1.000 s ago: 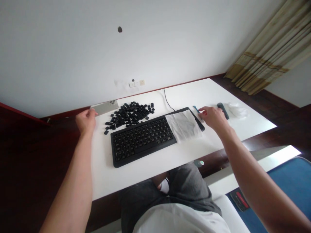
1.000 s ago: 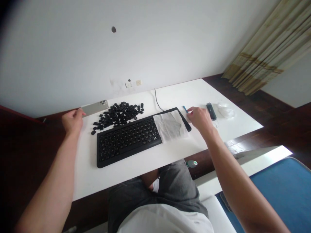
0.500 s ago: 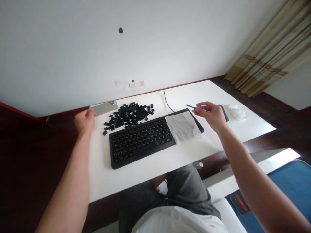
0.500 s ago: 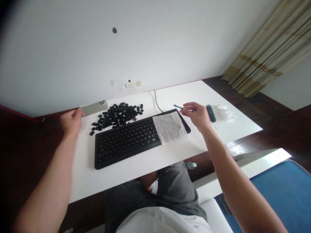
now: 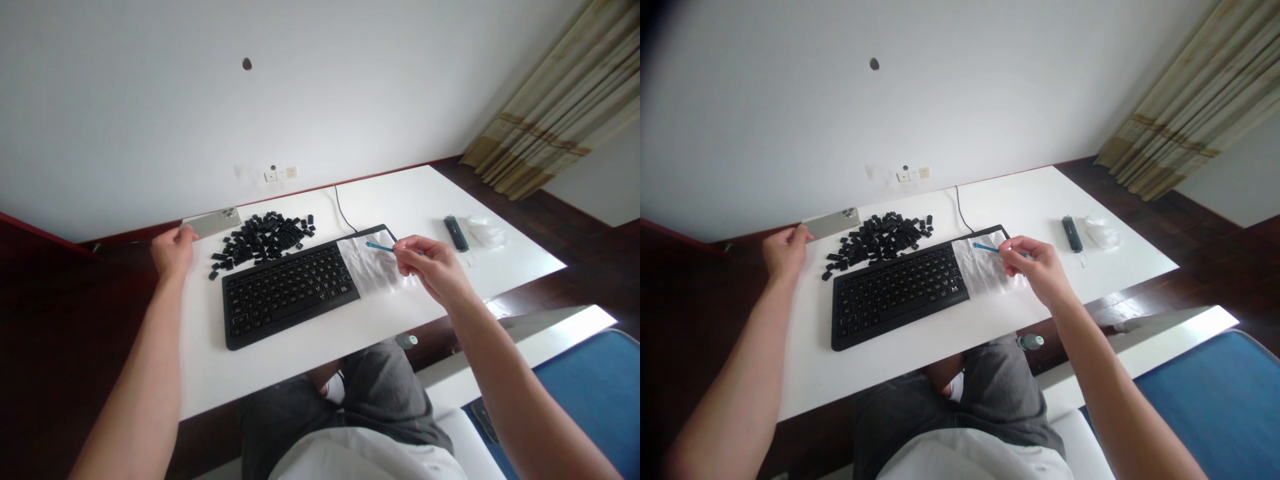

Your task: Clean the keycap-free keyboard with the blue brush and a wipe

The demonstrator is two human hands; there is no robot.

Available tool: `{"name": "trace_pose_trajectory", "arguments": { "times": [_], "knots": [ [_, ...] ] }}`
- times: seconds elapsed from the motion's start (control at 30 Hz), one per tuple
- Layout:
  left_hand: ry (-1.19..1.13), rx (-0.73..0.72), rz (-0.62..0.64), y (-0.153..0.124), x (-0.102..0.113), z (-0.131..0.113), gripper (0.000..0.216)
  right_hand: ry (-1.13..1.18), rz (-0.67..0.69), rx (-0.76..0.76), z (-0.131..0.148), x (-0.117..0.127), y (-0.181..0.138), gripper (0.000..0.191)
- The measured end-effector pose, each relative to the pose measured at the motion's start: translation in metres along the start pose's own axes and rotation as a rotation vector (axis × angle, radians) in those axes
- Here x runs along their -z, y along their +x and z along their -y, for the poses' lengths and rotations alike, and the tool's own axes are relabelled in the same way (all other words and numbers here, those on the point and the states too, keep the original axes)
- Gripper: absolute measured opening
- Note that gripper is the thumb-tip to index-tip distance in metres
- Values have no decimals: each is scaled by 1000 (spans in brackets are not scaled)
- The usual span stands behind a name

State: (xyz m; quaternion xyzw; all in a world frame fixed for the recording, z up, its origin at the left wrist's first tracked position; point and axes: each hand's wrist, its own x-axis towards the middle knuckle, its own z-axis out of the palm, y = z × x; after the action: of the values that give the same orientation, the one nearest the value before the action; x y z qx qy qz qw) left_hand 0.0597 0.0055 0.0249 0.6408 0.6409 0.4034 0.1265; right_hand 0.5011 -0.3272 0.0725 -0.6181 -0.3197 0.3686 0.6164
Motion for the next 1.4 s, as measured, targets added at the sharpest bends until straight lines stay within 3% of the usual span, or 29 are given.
{"name": "trace_pose_trajectory", "arguments": {
  "times": [0.1, 0.27, 0.37, 0.5, 0.67, 0.77, 0.97, 1.2, 1.4],
  "knots": [
    [6, -7, -1, 1, -1, 2, 33, -35, 25, -7, -1, 2, -1, 36],
    [17, -6, 1, 1, 0, 2, 34, 114, 254, -208, 12, 8, -10, 54],
    [16, -11, 9, 0, 0, 1, 34, 42, 168, -104, 14, 3, -8, 55],
    [12, -8, 2, 0, 1, 0, 34, -296, -4, 167, 5, -16, 9, 50],
    [13, -3, 8, 0, 1, -1, 35, -750, 106, 311, 8, -31, 23, 44],
    [26, -4, 8, 0, 0, 0, 36, -910, 159, 384, 16, -31, 23, 44],
    [23, -6, 9, 1, 0, 1, 37, -964, 119, 433, 13, -30, 11, 37],
    [26, 17, 7, -3, 1, -7, 32, -960, 2, 369, -1, -40, 5, 31],
    [32, 5, 12, -4, 2, -9, 35, -1098, 225, 412, 5, -36, 2, 48]
  ]
}}
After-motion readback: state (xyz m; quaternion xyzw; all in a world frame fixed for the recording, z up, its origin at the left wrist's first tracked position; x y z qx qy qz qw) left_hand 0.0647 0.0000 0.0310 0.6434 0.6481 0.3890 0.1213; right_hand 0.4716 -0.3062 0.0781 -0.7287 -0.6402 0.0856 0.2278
